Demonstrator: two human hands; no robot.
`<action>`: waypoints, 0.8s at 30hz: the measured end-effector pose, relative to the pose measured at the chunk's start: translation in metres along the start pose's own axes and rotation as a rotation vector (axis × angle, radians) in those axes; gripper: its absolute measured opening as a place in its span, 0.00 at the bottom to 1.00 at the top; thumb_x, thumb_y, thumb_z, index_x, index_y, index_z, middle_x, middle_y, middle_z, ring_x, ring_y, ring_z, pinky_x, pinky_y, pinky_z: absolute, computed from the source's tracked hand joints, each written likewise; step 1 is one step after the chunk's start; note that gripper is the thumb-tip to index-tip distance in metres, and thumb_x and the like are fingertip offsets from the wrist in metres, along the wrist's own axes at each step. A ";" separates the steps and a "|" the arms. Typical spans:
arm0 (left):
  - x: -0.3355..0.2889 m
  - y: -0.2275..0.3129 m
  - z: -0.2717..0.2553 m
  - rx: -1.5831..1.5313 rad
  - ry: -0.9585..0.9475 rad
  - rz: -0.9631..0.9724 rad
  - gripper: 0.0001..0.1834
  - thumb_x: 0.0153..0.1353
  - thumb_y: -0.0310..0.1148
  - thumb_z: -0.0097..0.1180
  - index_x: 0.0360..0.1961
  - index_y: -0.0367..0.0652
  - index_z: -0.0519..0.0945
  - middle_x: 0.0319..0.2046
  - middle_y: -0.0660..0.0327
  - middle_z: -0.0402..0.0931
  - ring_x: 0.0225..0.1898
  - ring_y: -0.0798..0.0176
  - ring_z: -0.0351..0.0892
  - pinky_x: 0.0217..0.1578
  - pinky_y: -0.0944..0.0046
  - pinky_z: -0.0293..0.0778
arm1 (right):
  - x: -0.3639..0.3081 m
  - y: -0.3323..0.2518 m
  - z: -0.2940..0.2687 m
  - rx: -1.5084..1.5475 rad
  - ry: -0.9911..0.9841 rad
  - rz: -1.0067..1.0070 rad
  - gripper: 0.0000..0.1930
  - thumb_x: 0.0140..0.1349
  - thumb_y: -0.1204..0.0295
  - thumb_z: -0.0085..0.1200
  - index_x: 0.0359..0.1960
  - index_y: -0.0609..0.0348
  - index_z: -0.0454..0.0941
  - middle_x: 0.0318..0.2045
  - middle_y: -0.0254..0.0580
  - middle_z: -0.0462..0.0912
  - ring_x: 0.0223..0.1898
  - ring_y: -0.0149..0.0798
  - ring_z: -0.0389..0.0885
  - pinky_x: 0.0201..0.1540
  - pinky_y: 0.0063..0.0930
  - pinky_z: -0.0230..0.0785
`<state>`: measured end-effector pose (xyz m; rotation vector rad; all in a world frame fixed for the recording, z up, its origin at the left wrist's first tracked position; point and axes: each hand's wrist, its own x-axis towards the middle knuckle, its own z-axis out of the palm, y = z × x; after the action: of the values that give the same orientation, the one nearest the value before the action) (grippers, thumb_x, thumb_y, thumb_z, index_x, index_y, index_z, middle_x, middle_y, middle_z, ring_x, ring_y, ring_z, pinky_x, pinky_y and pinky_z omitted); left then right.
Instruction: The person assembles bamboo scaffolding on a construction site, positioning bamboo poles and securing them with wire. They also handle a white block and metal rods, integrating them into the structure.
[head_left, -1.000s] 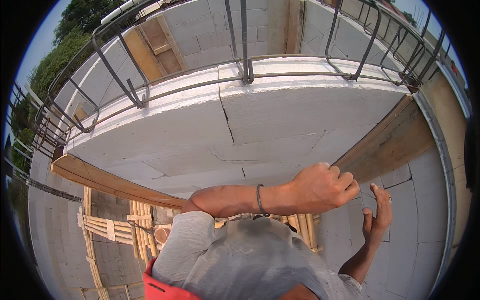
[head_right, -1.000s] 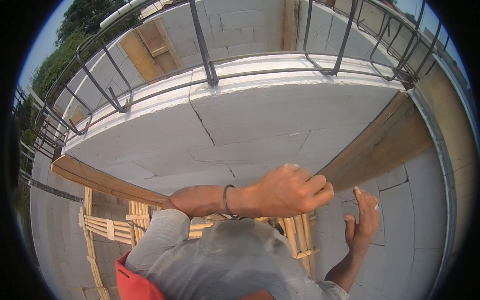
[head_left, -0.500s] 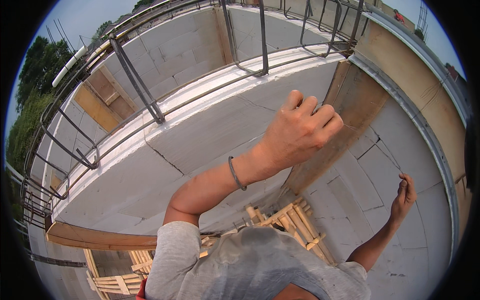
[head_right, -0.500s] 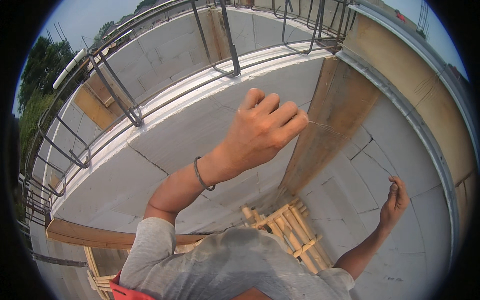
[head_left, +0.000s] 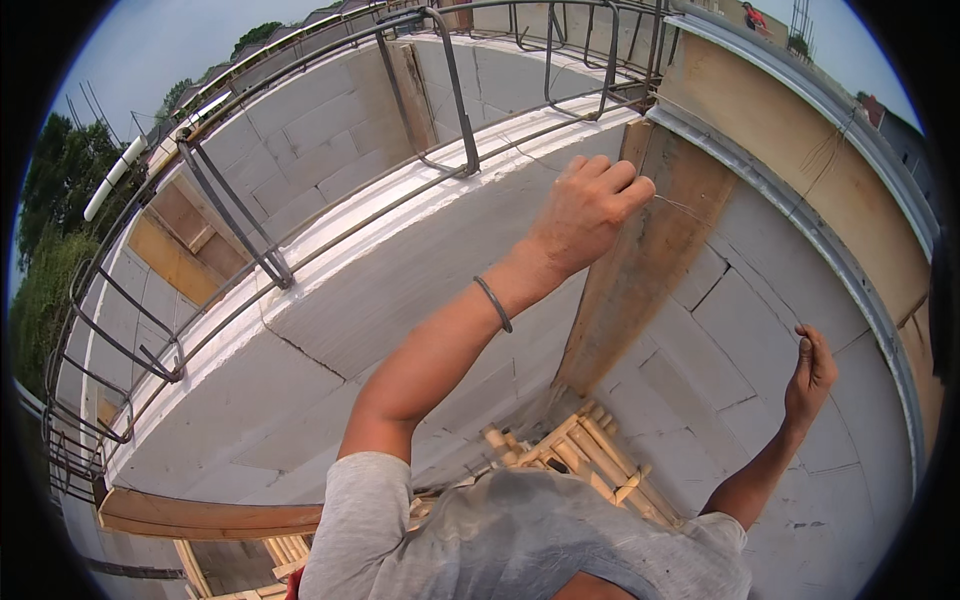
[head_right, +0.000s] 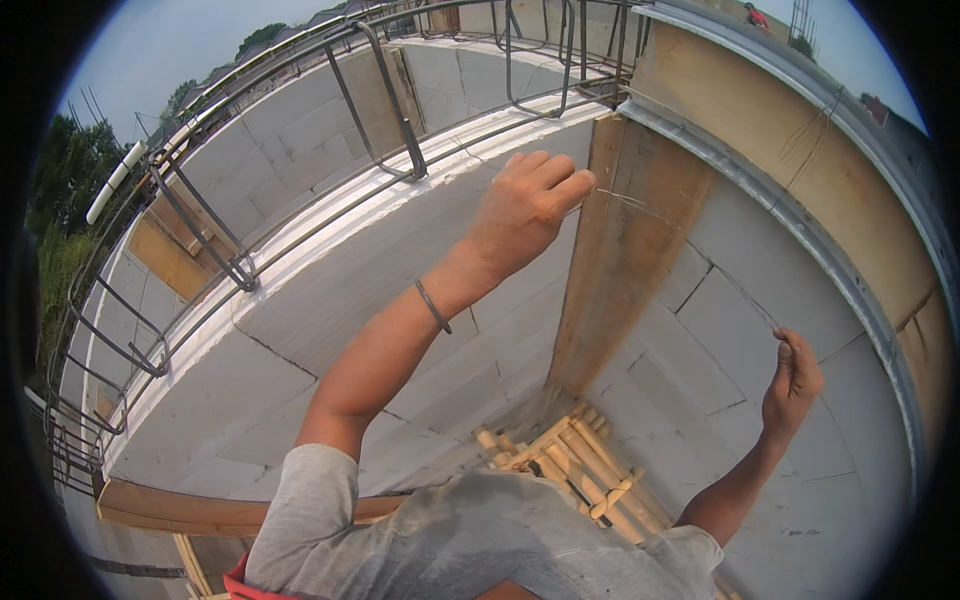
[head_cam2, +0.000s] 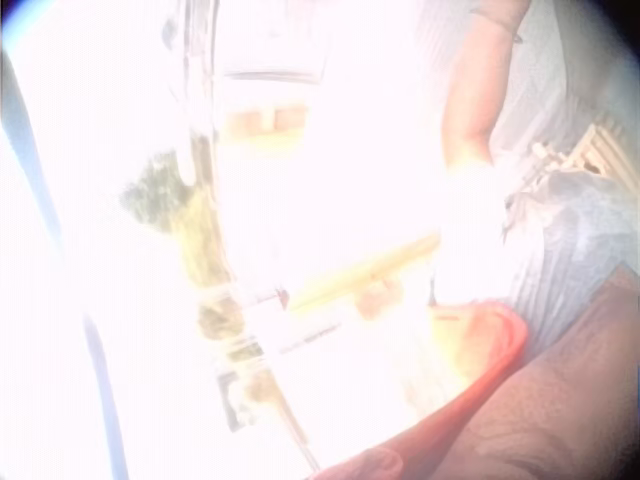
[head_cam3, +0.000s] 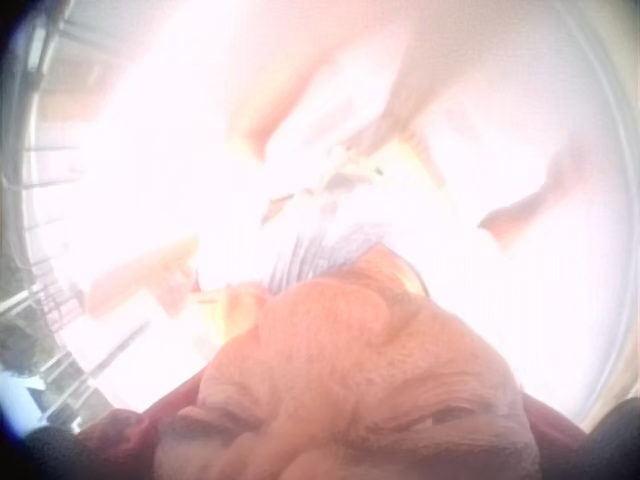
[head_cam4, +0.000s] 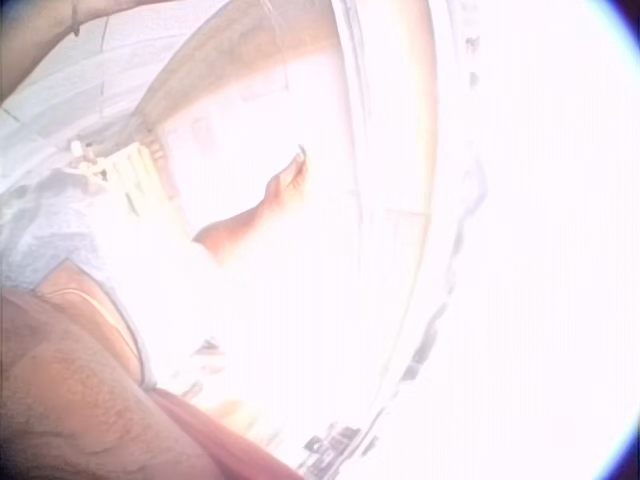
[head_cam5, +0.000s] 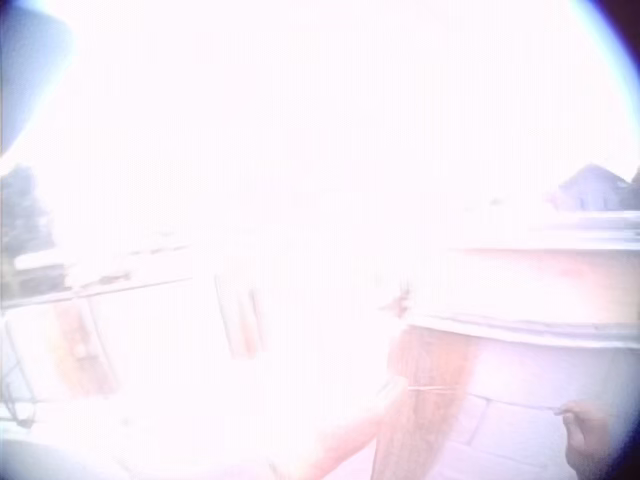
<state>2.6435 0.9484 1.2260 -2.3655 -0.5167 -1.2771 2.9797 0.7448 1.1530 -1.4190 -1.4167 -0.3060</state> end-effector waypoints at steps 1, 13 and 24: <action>-0.004 -0.006 0.001 0.000 0.013 -0.007 0.09 0.52 0.21 0.53 0.34 0.45 0.74 0.27 0.63 0.67 0.30 0.60 0.69 0.36 0.61 0.68 | 0.002 -0.008 0.006 -0.023 -0.014 -0.020 0.09 0.69 0.73 0.50 0.41 0.66 0.81 0.35 0.41 0.84 0.38 0.31 0.80 0.44 0.24 0.70; 0.001 0.022 -0.002 -0.118 0.010 -0.002 0.09 0.51 0.20 0.53 0.35 0.44 0.75 0.26 0.61 0.67 0.30 0.59 0.70 0.32 0.60 0.69 | 0.008 0.022 -0.010 -0.010 0.092 0.030 0.11 0.69 0.70 0.50 0.43 0.64 0.81 0.35 0.38 0.84 0.38 0.29 0.78 0.43 0.23 0.69; -0.002 0.024 0.009 -0.118 0.021 -0.034 0.08 0.53 0.21 0.53 0.34 0.43 0.75 0.25 0.62 0.66 0.27 0.59 0.70 0.29 0.60 0.67 | 0.005 0.024 -0.006 -0.051 0.063 0.115 0.11 0.69 0.70 0.51 0.43 0.65 0.82 0.37 0.41 0.85 0.41 0.31 0.81 0.48 0.25 0.71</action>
<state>2.6603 0.9318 1.2155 -2.4458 -0.4896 -1.3815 3.0040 0.7498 1.1480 -1.5137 -1.2789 -0.3116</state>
